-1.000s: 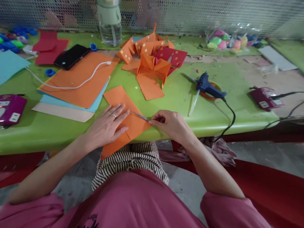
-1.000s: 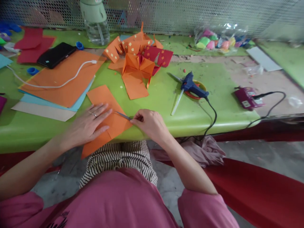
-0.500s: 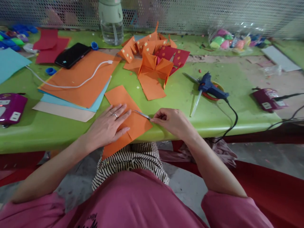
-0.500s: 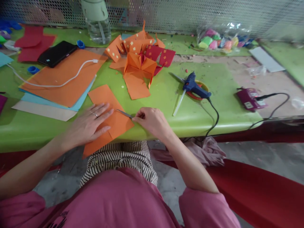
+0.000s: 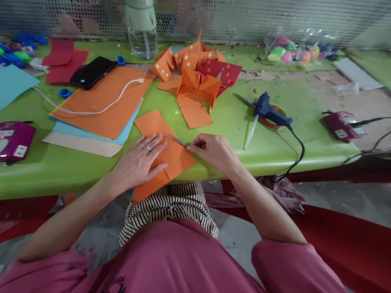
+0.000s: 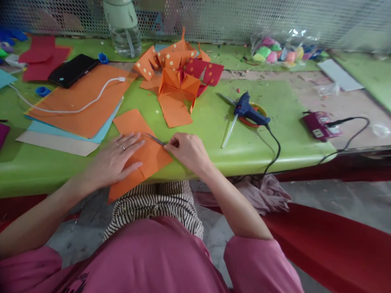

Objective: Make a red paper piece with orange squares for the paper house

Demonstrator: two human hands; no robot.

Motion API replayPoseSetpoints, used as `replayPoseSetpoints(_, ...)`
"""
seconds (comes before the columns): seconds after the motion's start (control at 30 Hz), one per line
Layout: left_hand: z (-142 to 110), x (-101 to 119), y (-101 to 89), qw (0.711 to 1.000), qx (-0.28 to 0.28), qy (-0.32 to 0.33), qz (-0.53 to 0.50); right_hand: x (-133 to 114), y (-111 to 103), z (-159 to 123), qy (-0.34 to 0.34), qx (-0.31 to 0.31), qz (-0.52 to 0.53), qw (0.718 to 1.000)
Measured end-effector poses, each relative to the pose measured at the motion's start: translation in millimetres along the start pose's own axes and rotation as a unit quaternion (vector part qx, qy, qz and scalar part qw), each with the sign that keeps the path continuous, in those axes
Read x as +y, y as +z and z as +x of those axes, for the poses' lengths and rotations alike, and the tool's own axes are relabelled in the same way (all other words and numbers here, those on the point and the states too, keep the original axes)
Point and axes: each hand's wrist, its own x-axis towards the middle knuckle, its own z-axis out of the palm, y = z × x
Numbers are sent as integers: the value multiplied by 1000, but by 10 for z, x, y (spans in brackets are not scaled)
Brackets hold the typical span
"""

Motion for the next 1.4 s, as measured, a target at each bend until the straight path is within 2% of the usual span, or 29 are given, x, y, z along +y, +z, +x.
replayPoseSetpoints(0.13, 4, 4, 3, 1000, -3, -1, -3, -20, 26, 24, 8, 11, -10, 1000)
replayPoseSetpoints(0.27, 0, 1, 17, 1000, 0, -11, -10, -41, 47, 54, -13, 12, -7, 1000)
replayPoseSetpoints(0.43, -5, -1, 19, 1000, 12, 1, -8, -30, 39, 87, 5, 19, -9, 1000)
replayPoseSetpoints(0.53, -3, -3, 11, 1000, 17, 4, 6, -51, 49, 130, -8, 17, -7, 1000)
replayPoseSetpoints(0.73, 0, 3, 6, 1000, 6, -2, 4, -34, 59, 180, -8, 36, -9, 999)
replayPoseSetpoints(0.93, 1, 5, 13, 1000, 14, -3, 0, 99, 55, 141, -85, 41, 25, 995)
replayPoseSetpoints(1.03, -3, 6, 17, 1000, 17, -1, 2, 140, 46, 125, -100, 47, 17, 994)
replayPoseSetpoints(1.23, 1, 15, 3, 1000, 16, -2, 3, -19, 144, 285, -102, 65, 3, 993)
replayPoseSetpoints(1.4, 6, 27, -9, 1000, 15, -3, -2, -120, 187, 429, -163, 52, 34, 985)
